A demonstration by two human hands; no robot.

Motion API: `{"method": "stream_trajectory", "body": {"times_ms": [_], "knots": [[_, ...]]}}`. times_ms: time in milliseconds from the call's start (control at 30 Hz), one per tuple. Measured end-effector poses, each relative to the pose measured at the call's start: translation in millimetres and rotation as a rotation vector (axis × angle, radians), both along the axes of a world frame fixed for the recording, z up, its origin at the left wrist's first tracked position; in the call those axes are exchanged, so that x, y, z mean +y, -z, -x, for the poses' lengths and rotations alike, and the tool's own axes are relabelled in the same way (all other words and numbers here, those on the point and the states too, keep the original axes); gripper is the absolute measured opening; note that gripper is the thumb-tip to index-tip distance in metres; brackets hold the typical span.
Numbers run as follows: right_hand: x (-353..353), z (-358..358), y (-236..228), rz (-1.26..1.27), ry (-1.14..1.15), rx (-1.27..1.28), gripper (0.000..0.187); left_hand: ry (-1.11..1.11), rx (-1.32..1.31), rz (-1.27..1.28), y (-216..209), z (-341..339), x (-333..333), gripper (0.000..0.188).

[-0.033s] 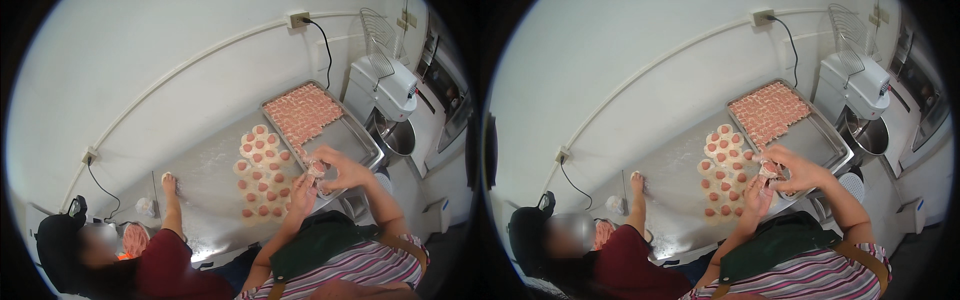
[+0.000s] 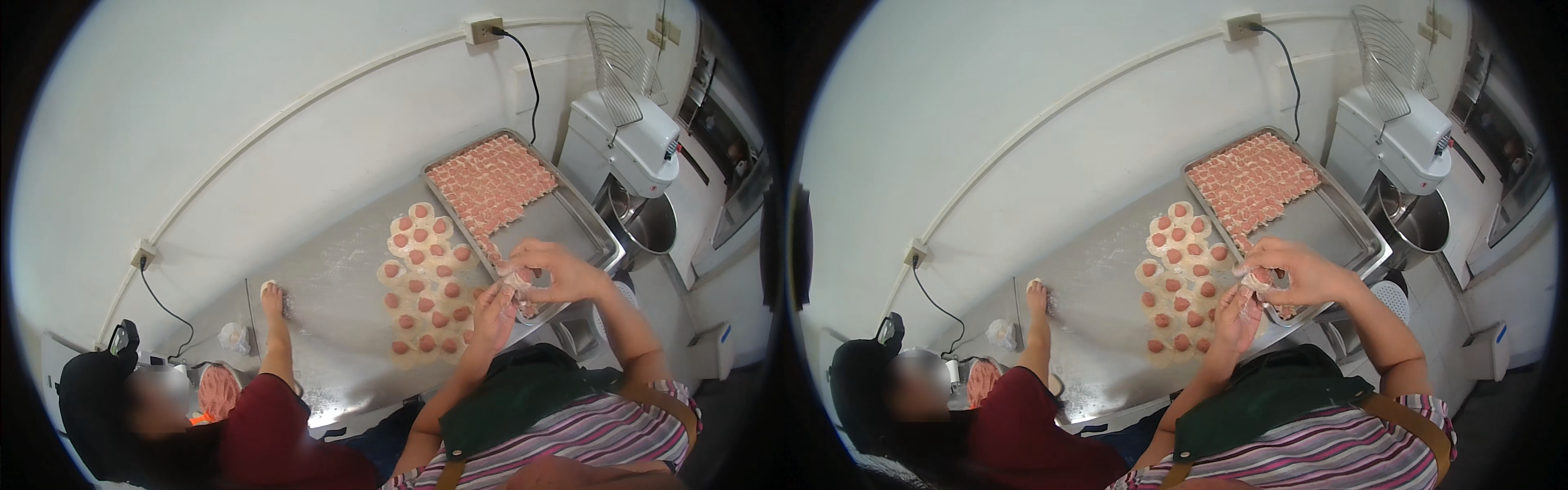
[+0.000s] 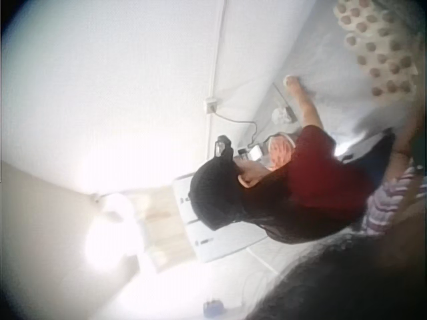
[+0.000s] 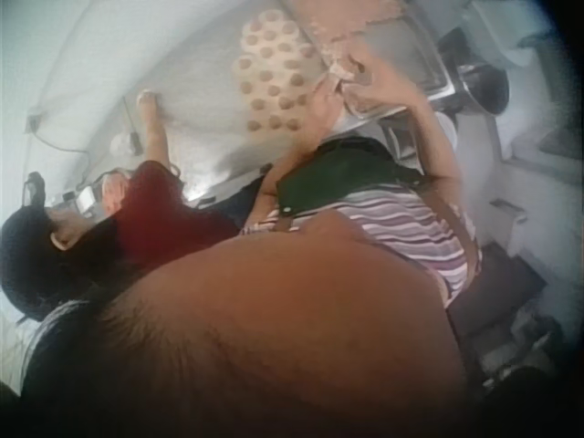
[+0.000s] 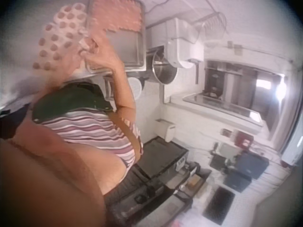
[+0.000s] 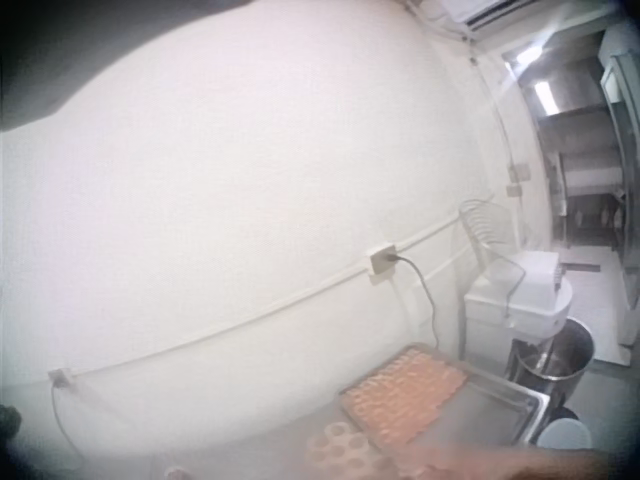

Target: The person takes rounds of dough from a counter, places small portions of processed meat in the center, and wraps the dough around the meat by hand, placing the finished items onto a metal tray.

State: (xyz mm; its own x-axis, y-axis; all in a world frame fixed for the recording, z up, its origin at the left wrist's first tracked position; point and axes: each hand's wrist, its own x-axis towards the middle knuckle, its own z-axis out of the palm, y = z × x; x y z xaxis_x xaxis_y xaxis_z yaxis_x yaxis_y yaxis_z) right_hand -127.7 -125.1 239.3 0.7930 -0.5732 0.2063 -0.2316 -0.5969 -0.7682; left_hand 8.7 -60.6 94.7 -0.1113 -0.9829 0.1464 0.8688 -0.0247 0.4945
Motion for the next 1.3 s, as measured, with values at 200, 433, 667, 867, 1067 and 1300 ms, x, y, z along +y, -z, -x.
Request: {"method": "stream_trajectory", "body": {"times_ms": [200,433,667,867,1067,1300], "knots": [[-25.6,28.8,54.2,0.111,-0.002,0.088,0.039,0.092,0.334,-0.288,-20.6,48.7,-55.7,0.064],[-124.7,110.3,175.3,-0.116,0.344,0.129,0.028,-0.313,-0.065,-0.562,63.0,82.0,-106.8,0.059],[-245.9,99.7,303.9,0.108,0.721,0.082,0.025,-0.248,-0.129,-0.584,96.3,113.2,-142.3,0.035],[-240.5,92.8,303.8,-0.027,0.761,-0.052,0.040,-0.272,-0.038,-0.674,141.7,115.2,-180.3,0.033],[-242.0,86.8,289.1,-0.064,0.765,-0.179,0.038,-0.352,-0.123,-0.812,155.2,116.3,-219.0,0.052],[-245.6,90.0,311.3,-0.092,0.660,-0.213,0.046,-0.327,0.259,-0.838,157.9,98.6,-230.8,0.074]]}}
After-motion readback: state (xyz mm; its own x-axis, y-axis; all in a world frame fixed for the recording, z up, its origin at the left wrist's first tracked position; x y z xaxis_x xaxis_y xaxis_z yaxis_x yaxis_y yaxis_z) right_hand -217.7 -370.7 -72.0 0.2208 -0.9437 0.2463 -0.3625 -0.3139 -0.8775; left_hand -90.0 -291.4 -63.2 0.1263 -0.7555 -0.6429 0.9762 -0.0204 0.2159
